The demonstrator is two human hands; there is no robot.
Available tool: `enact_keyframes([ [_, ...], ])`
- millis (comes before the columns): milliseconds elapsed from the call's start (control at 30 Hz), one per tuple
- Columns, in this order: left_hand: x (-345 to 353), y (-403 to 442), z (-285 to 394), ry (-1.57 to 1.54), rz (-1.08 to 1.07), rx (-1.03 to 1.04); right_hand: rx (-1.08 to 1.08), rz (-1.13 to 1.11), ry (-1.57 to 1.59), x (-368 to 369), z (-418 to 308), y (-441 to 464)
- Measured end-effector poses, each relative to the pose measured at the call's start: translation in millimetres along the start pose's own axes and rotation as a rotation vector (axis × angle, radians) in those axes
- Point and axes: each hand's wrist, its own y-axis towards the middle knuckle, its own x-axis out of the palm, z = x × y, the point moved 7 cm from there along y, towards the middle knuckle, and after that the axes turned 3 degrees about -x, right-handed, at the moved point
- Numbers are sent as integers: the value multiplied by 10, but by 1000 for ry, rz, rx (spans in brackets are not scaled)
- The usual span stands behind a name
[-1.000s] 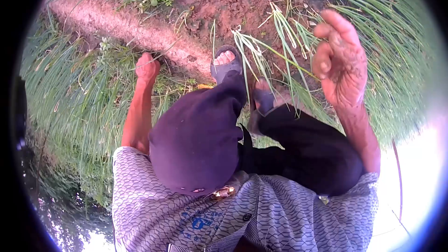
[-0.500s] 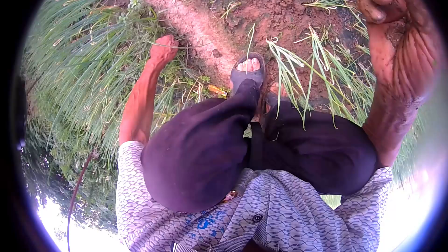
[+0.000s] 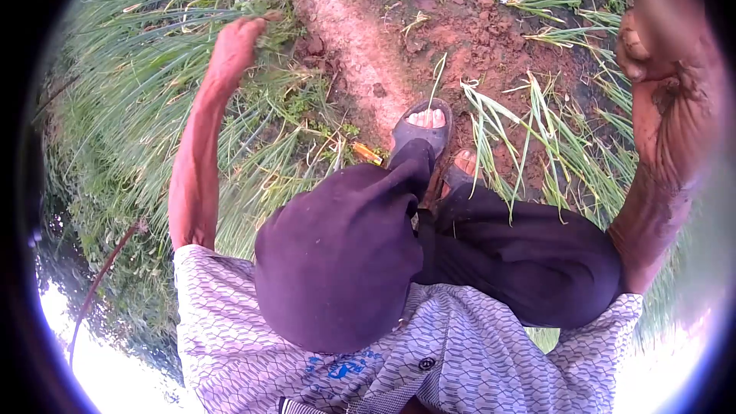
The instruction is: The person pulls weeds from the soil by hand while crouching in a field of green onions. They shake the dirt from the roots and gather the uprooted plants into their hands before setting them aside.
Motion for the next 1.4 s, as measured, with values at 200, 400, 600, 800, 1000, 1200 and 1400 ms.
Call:
enact_keyframes([
  [200, -936, -623, 1196, -807, -56, 381, 101, -189, -185, 622, -35, -17],
  [400, -103, -1327, 2648, -650, -406, 565, -37, -273, -158, 1460, -429, -18],
  [600, 238, -1339, 3029, -566, -435, 700, 358, 57, 468, 1301, 59, 398],
  [800, 230, -881, 2348, -940, -368, 521, -175, 389, 204, 294, 871, 786],
  [1000, 931, -47, 844, 300, 159, 422, 168, 194, -150, 219, 674, 199],
  [1200, 1035, 236, -50, 750, 212, 273, 250, 17, -357, 242, 659, 42],
  [1400, 1013, 539, -255, 916, 59, 217, 276, -58, -361, 455, 571, 46],
])
